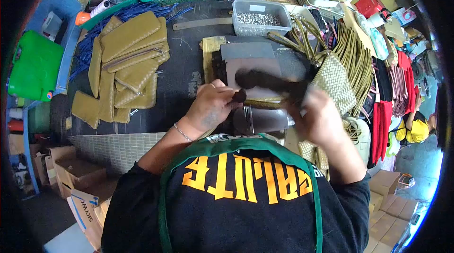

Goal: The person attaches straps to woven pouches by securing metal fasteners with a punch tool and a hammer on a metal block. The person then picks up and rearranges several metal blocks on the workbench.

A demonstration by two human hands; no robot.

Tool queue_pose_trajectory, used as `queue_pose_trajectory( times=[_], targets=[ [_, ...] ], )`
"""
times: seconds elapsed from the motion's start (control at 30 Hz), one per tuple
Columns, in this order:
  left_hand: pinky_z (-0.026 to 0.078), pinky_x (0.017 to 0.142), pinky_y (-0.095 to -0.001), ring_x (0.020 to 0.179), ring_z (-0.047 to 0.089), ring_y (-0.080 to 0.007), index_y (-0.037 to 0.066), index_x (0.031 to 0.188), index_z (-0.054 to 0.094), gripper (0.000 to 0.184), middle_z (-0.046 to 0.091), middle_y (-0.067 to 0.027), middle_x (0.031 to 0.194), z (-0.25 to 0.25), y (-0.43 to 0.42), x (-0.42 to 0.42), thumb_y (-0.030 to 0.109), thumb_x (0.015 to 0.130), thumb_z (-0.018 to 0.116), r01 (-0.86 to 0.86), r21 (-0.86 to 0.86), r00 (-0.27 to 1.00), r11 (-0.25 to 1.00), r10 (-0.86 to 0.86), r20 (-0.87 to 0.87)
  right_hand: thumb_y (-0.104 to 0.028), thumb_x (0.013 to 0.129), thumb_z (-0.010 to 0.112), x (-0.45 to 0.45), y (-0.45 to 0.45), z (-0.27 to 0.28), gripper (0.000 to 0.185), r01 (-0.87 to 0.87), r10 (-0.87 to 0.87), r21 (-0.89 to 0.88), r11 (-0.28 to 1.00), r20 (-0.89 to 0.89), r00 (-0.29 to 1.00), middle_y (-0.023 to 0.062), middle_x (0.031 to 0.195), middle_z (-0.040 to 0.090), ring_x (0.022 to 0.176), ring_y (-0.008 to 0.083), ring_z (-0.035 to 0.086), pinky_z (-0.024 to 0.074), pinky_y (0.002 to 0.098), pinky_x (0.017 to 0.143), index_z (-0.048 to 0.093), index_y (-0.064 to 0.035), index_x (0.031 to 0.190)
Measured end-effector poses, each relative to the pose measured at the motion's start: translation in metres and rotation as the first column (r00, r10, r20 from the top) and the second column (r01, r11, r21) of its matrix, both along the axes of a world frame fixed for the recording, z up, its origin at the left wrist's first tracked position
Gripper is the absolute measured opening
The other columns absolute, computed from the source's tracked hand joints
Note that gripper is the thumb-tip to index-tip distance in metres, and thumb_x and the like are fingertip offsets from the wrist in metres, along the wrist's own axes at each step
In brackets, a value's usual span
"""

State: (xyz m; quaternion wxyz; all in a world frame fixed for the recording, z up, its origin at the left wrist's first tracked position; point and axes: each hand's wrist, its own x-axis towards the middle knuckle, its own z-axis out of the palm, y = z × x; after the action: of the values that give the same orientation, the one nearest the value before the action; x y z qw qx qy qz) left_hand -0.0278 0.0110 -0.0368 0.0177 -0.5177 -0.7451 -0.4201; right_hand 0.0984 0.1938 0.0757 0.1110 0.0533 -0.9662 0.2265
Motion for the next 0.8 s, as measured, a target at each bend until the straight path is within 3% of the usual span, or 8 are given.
queue_pose_trajectory(
  times=[0.07,0.3,0.37,0.4,0.53,0.63,0.7,0.8],
  targets=[
    [0.043,0.061,-0.0316,0.069,0.054,-0.021,0.007,0.075,0.062,0.011,0.061,-0.0041,0.071,0.003,0.0,0.003,0.011,0.066,0.067,-0.02,-0.035,1.0,0.999,0.02,0.002,-0.013,0.077,0.06,-0.004,0.009,-0.005,0.025,0.146,-0.221,-0.308,0.94,-0.223,0.95,0.017,0.072,0.053,0.062,0.0324,0.054,0.0444,0.0345,0.056,0.05,0.0014,0.094],
    [0.044,0.063,-0.0321,0.068,0.054,-0.0198,0.001,0.076,0.06,0.014,0.06,-0.007,0.074,0.0,0.001,-0.002,0.015,0.076,0.06,0.066,-0.066,0.998,0.996,-0.064,0.025,-0.024,0.075,0.059,-0.039,0.081,-0.094,0.037,0.483,-0.448,0.251,0.839,-0.184,0.875,0.0131,0.075,0.055,0.069,0.0309,0.057,0.0459,0.0398,0.06,0.051,-0.0203,0.111],
    [0.043,0.066,-0.0295,0.071,0.052,-0.014,0.0,0.084,0.058,0.015,0.059,-0.004,0.08,-0.001,0.002,0.0,0.015,0.082,0.055,-0.046,0.098,0.754,0.994,-0.03,0.656,-0.027,0.073,0.061,-0.045,0.095,-0.135,0.04,0.487,-0.448,0.438,0.756,-0.197,0.872,0.0096,0.072,0.054,0.069,0.0274,0.056,0.046,0.0392,0.059,0.052,-0.0215,0.112],
    [0.041,0.07,-0.0274,0.078,0.05,-0.0107,0.001,0.09,0.055,0.019,0.055,-0.003,0.087,-0.001,0.002,-0.003,0.018,0.088,0.046,-0.076,0.19,0.688,0.979,-0.086,0.721,-0.027,0.072,0.062,-0.048,0.098,-0.146,0.041,0.5,-0.465,0.403,0.766,-0.19,0.865,0.0102,0.071,0.053,0.068,0.0281,0.056,0.0458,0.0387,0.059,0.053,-0.0205,0.112],
    [0.039,0.072,-0.0269,0.082,0.05,-0.0128,0.001,0.093,0.051,0.02,0.054,-0.0053,0.09,-0.011,-0.003,-0.016,0.015,0.088,0.037,-0.194,0.124,0.719,0.973,0.055,0.693,-0.027,0.07,0.064,-0.049,0.108,-0.153,0.043,0.481,-0.455,0.382,0.789,-0.16,0.876,0.0097,0.07,0.053,0.071,0.0283,0.054,0.0453,0.0371,0.064,0.054,-0.0186,0.111],
    [0.038,0.071,-0.0263,0.078,0.048,-0.0121,0.003,0.089,0.047,0.012,0.052,-0.0046,0.084,-0.033,-0.009,-0.025,0.011,0.082,0.041,-0.019,-0.153,0.956,0.988,0.063,0.285,-0.028,0.07,0.064,-0.05,0.103,-0.144,0.042,0.484,-0.496,0.438,0.758,-0.095,0.863,0.0089,0.074,0.054,0.074,0.0282,0.054,0.0453,0.0376,0.065,0.055,-0.0184,0.11],
    [0.044,0.064,-0.0322,0.07,0.053,-0.0199,-0.002,0.081,0.044,0.014,0.052,-0.0133,0.074,-0.046,-0.009,-0.028,0.011,0.081,0.048,-0.005,-0.255,0.719,0.967,0.181,0.671,-0.027,0.069,0.065,-0.049,0.095,-0.136,0.042,0.498,-0.516,0.451,0.741,-0.092,0.852,0.0092,0.077,0.054,0.077,0.0281,0.054,0.045,0.0376,0.067,0.055,-0.0168,0.109],
    [0.043,0.063,-0.028,0.068,0.049,-0.0137,0.002,0.082,0.042,0.009,0.048,-0.0061,0.072,-0.027,-0.007,-0.025,0.006,0.081,0.05,0.036,-0.226,0.667,0.973,0.146,0.731,-0.025,0.067,0.067,-0.047,0.065,-0.109,0.043,0.473,-0.429,0.296,0.83,-0.203,0.88,0.0095,0.084,0.055,0.082,0.0273,0.053,0.0441,0.0376,0.07,0.056,-0.0131,0.107]
  ],
)
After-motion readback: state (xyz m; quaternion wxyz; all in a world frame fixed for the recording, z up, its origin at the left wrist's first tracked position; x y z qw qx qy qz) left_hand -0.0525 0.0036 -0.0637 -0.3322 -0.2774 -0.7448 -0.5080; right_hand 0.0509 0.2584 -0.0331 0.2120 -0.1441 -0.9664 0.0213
